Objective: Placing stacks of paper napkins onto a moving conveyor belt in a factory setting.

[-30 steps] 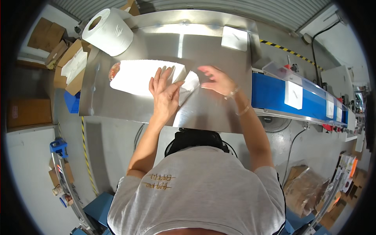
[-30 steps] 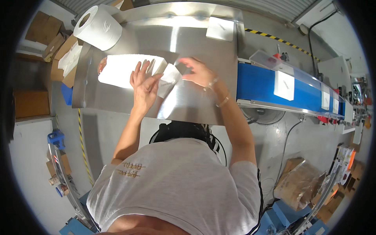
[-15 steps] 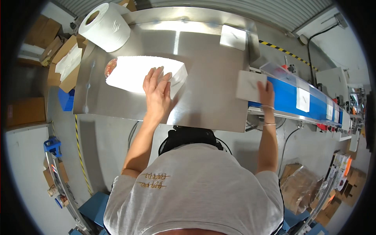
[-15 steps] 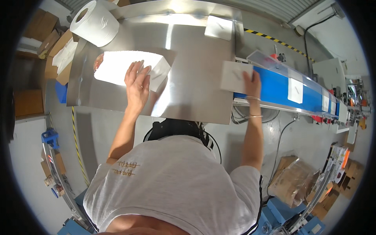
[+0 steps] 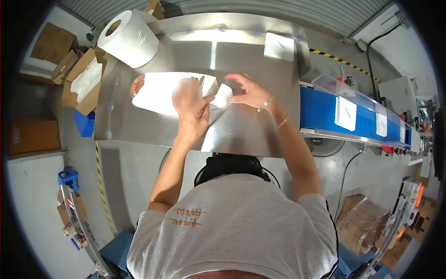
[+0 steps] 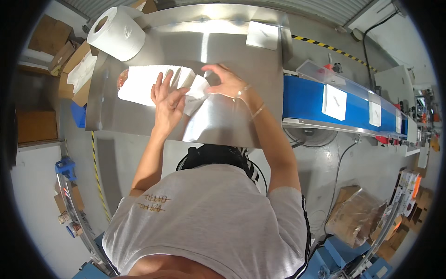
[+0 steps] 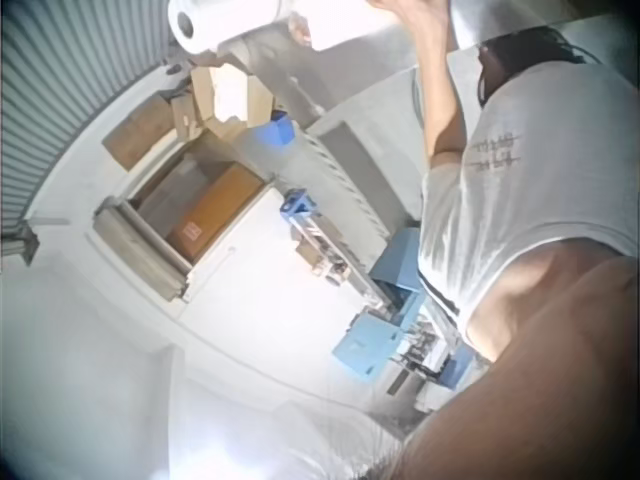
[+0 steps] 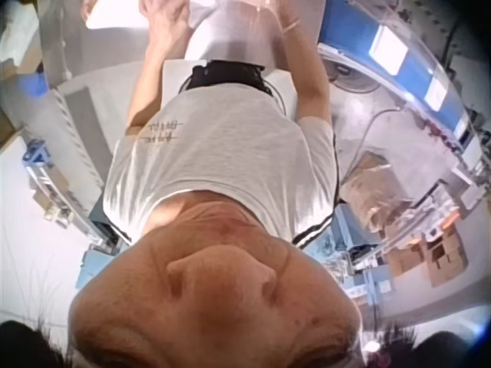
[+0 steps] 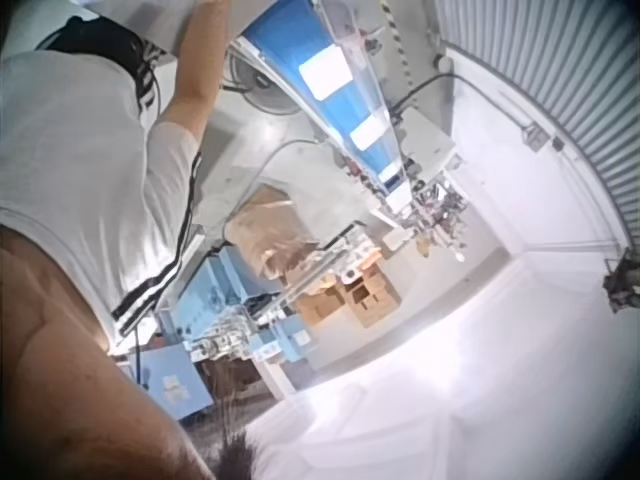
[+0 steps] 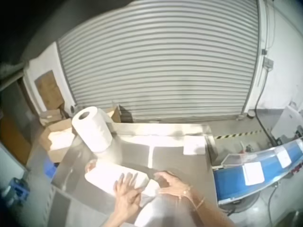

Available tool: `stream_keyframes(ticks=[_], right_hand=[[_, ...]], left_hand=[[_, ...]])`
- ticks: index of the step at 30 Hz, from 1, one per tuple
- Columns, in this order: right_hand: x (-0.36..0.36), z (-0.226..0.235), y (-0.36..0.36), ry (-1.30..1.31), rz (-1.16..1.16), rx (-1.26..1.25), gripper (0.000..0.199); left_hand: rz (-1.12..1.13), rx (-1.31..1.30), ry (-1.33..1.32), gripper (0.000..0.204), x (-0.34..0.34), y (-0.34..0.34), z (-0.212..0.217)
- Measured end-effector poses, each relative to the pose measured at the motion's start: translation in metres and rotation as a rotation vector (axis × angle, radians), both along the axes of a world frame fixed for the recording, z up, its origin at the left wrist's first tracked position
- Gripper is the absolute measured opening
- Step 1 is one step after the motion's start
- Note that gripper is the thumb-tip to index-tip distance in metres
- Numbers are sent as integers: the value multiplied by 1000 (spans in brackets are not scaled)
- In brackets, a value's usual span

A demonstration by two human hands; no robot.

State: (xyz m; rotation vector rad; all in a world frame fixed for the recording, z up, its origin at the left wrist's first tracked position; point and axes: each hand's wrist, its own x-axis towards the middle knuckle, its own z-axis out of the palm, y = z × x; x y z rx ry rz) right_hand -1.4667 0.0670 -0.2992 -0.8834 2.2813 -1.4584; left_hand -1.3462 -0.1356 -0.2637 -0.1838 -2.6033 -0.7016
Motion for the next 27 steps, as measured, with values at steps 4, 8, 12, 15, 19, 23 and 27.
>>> stream_keyframes(ticks=[4, 8, 12, 15, 19, 23, 27], right_hand=[[-2, -11, -8, -5, 169, 100, 52], [16, -44, 40, -252, -134, -282, 19], [22, -61, 126, -61, -715, 68, 23], [9, -99, 223, 34, -937, 224, 27], [19, -42, 208, 538, -1066, 692, 34], [14, -20, 102, 386, -441, 408, 51], [9, 9, -9, -96, 58, -21, 50]], left_hand=[[50, 75, 4, 35, -2, 4, 7], [109, 5, 33, 34, -3, -9, -4], [127, 50, 6, 31, 1, -13, -8], [121, 48, 29, 29, -3, -11, -6], [116, 55, 22, 28, -4, -12, -9], [84, 15, 27, 28, -2, -14, -7], [-19, -27, 5, 31, -3, -14, -2]])
